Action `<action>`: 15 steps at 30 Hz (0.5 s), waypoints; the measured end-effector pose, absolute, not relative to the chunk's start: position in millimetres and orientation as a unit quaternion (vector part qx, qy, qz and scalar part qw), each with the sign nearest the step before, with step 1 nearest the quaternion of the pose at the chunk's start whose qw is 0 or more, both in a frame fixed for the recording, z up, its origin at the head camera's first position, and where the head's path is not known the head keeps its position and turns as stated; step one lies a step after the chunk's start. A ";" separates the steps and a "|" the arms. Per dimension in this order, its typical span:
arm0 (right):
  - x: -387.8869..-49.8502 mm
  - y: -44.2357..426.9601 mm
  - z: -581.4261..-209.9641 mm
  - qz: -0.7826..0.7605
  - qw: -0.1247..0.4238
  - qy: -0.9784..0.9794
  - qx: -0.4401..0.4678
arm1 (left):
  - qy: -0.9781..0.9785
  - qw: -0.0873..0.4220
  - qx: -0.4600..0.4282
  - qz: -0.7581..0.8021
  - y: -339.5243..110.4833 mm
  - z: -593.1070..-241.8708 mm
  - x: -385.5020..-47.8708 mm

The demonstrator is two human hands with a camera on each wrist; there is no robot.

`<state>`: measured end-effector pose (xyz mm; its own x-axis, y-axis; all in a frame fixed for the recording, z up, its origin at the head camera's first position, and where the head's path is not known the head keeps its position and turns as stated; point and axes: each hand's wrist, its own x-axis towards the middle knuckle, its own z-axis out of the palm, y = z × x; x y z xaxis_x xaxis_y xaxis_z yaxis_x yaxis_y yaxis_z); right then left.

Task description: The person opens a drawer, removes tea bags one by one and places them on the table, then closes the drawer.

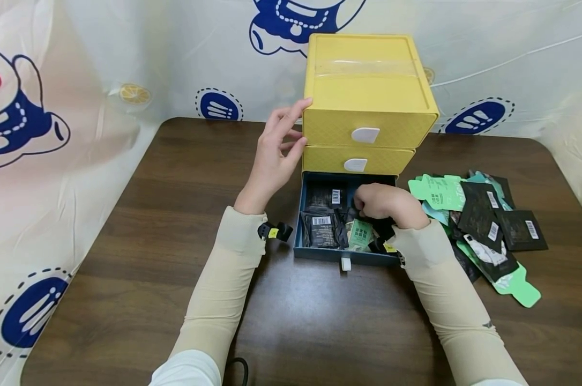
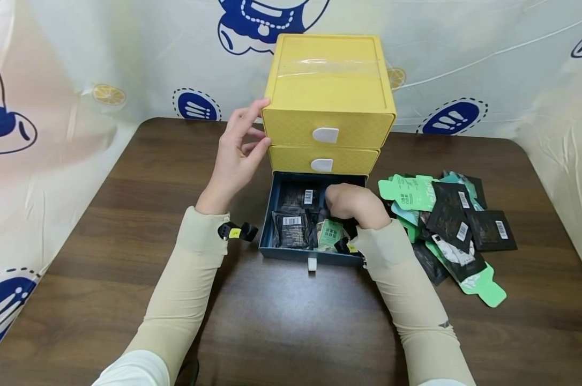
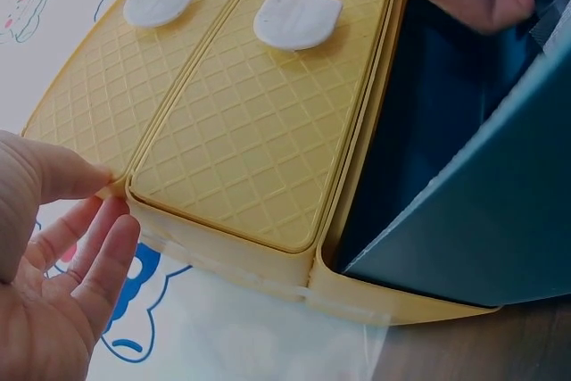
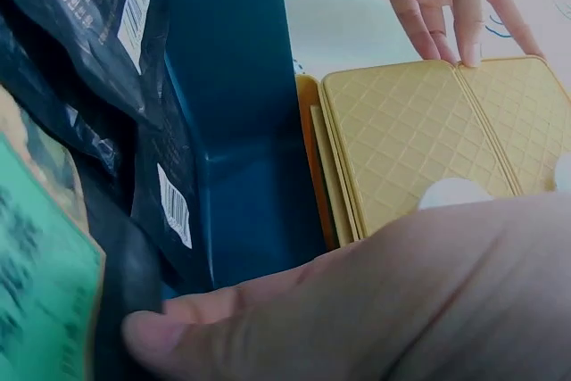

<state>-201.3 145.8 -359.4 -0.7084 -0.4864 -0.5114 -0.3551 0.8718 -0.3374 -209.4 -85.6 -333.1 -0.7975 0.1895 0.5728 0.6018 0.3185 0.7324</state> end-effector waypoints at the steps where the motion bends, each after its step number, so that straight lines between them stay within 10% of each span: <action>1: -201.8 145.9 -359.5 -0.112 0.298 0.919 -0.232 | -0.788 0.196 -0.251 -0.527 -85.6 -333.2 -209.5; 15: -203.7 149.8 -358.2 -0.186 0.265 0.906 -0.273 | -0.785 0.193 -0.255 -0.531 -86.0 -333.4 -209.7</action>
<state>-203.7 149.8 -358.2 -0.7102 -0.5934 -0.3789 -0.3958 0.7816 -0.4822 -209.7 -86.0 -333.4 -0.7952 0.1950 0.5741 0.6054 0.3064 0.7345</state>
